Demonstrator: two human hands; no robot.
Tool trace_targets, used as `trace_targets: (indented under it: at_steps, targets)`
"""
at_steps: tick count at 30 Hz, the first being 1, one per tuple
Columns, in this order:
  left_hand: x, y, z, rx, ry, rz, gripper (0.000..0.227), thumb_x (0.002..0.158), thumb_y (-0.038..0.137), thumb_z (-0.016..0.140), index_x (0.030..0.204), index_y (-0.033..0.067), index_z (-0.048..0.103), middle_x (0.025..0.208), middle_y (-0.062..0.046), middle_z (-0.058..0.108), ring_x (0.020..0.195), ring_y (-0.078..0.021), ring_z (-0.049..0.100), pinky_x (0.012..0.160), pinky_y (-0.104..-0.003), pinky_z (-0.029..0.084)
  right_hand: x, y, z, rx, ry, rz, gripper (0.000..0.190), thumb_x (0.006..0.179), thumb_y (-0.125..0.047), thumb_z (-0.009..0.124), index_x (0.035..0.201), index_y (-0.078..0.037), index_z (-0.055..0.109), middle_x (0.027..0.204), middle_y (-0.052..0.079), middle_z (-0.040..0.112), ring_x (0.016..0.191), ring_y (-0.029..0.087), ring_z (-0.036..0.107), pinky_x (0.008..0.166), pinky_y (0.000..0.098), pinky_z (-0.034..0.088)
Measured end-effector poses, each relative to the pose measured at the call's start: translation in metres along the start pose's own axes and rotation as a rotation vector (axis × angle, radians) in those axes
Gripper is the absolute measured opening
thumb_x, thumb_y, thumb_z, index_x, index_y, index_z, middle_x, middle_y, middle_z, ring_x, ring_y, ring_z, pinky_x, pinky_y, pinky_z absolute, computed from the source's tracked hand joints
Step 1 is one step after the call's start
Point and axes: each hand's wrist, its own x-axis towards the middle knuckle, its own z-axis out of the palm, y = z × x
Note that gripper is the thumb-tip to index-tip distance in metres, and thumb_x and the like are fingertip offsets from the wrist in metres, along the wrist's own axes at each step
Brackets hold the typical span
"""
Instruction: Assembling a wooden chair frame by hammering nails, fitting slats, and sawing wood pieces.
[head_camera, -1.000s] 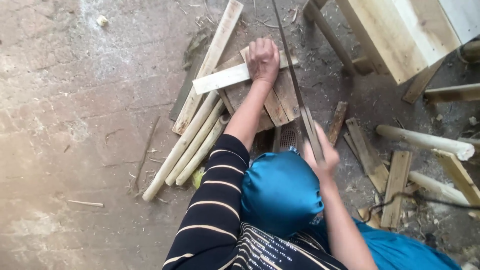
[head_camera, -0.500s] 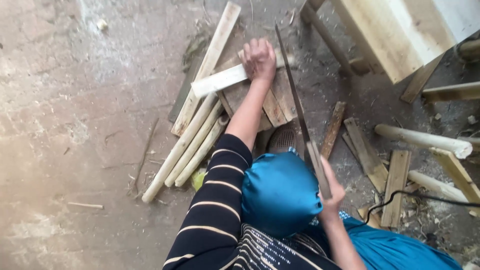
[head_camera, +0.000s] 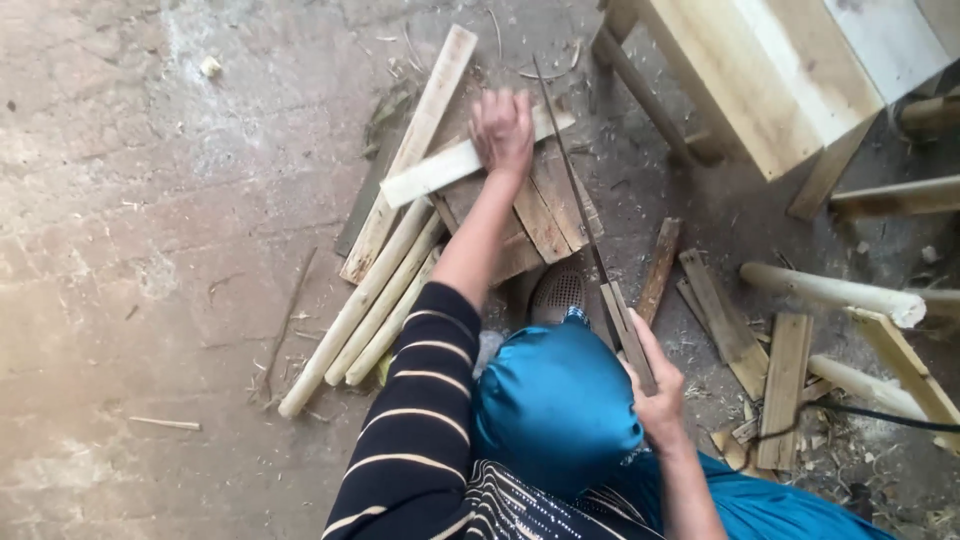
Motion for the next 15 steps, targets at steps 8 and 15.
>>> trace_targets:
  at_steps: [8,15]
  targets:
    - [-0.011,-0.019,-0.021,0.092,-0.042,-0.035,0.023,0.095,0.035,0.064,0.087,0.0137,0.061,0.095,-0.008,0.056,0.094,-0.0266,0.058,0.080,-0.045,0.047,0.010,0.003,0.016,-0.003,-0.033,0.219,0.058,0.095,-0.012,0.064,0.150,-0.007,0.050,0.137,0.012,0.067,0.121,0.019,0.064,0.102,0.0327,0.050]
    - [0.008,-0.020,0.005,0.170,0.178,-0.043,0.013,0.086,0.030,0.060,0.080,0.0186,0.060,0.098,-0.005,0.062,0.098,-0.0238,0.061,0.082,-0.044,0.047,0.041,-0.003,0.037,-0.407,0.117,-0.075,0.050,0.099,-0.017,0.062,0.148,-0.011,0.054,0.104,0.016,0.078,0.090,0.026,0.079,0.075,0.0361,0.064]
